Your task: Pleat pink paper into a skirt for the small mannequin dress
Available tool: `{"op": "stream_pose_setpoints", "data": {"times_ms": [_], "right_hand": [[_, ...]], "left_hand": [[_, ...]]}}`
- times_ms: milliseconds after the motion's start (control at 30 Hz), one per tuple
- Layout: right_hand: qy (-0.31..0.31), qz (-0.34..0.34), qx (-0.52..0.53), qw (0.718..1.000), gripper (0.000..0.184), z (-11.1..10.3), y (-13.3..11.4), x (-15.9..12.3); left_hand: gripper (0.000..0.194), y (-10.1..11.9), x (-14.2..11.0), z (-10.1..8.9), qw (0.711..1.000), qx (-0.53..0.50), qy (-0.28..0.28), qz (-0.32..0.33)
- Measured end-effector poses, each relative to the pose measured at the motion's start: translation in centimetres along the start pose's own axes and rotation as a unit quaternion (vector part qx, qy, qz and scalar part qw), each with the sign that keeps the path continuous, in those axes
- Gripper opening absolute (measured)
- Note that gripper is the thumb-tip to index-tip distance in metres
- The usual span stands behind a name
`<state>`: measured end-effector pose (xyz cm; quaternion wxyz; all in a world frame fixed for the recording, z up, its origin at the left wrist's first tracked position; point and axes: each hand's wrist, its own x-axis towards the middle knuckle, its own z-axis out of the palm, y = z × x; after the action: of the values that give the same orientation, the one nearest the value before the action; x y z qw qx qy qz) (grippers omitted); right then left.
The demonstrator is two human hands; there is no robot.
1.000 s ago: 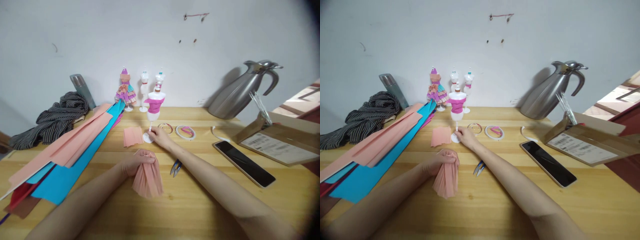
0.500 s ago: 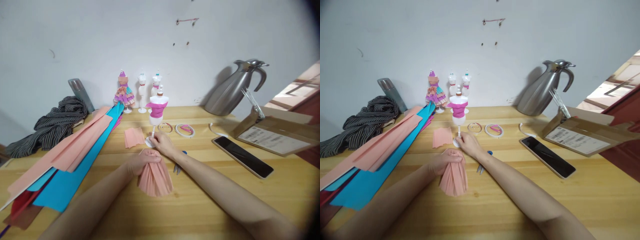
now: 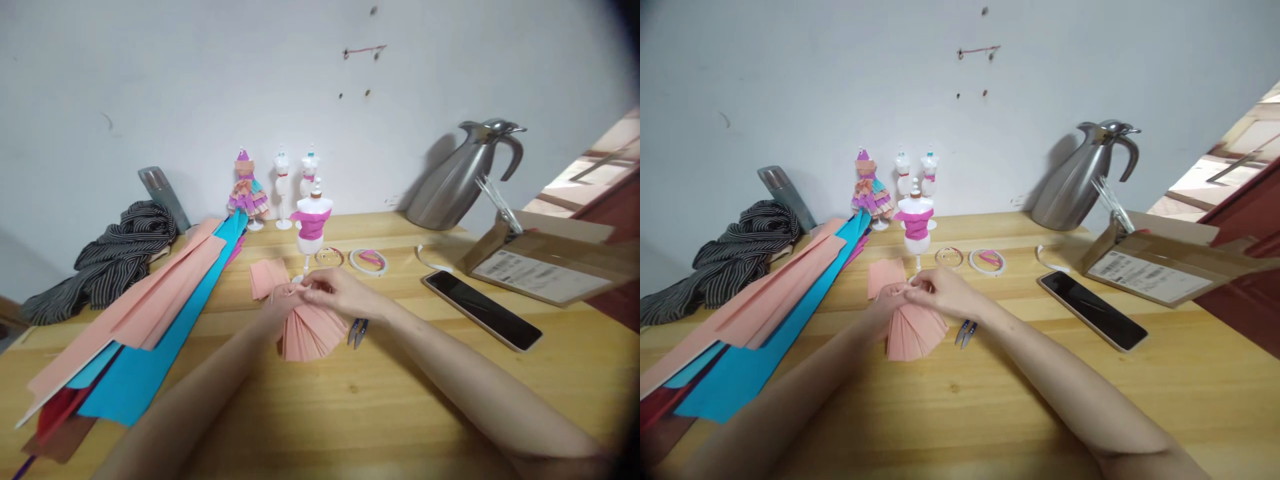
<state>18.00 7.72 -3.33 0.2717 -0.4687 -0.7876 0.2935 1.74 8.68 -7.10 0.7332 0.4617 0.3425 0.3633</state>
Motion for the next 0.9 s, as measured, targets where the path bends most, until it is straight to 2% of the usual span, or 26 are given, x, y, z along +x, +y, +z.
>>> {"op": "stream_pose_setpoints", "data": {"times_ms": [67, 133, 267, 433, 533, 733, 900], "right_hand": [[-0.026, 0.004, -0.012, 1.0, 0.02, 0.1, -0.9, -0.3], [-0.031, 0.006, -0.01, 0.999, 0.021, 0.3, -1.0, -0.3], [-0.019, 0.021, 0.036, 0.999, 0.029, 0.2, 0.7, 0.5], [0.015, 0.03, 0.033, 0.999, 0.008, -1.1, 2.1, 1.1], [0.044, 0.041, 0.029, 0.998, 0.021, -2.2, 1.8, 0.8], [0.013, 0.075, 0.078, 0.994, 0.012, -4.3, 1.7, 0.0], [-0.041, 0.054, 0.163, 0.984, 0.018, -3.8, 2.1, 0.2]], "left_hand": [[0.025, 0.5, -0.1, 0.0, 1.0, 0.02, 0.004, 0.005], [0.026, 0.9, -0.4, 0.2, 1.0, 0.014, -0.01, -0.002], [0.038, 1.3, -0.8, 0.7, 0.997, -0.065, -0.049, -0.009], [0.041, 1.6, -1.1, 1.2, 0.991, -0.087, -0.097, 0.008], [0.041, 1.8, -1.3, 1.2, 0.994, -0.075, -0.085, -0.003], [0.041, 1.4, -1.3, 0.1, 0.995, -0.038, -0.089, -0.033], [0.042, 1.3, -0.8, -0.2, 1.0, 0.021, -0.016, -0.015]]}}
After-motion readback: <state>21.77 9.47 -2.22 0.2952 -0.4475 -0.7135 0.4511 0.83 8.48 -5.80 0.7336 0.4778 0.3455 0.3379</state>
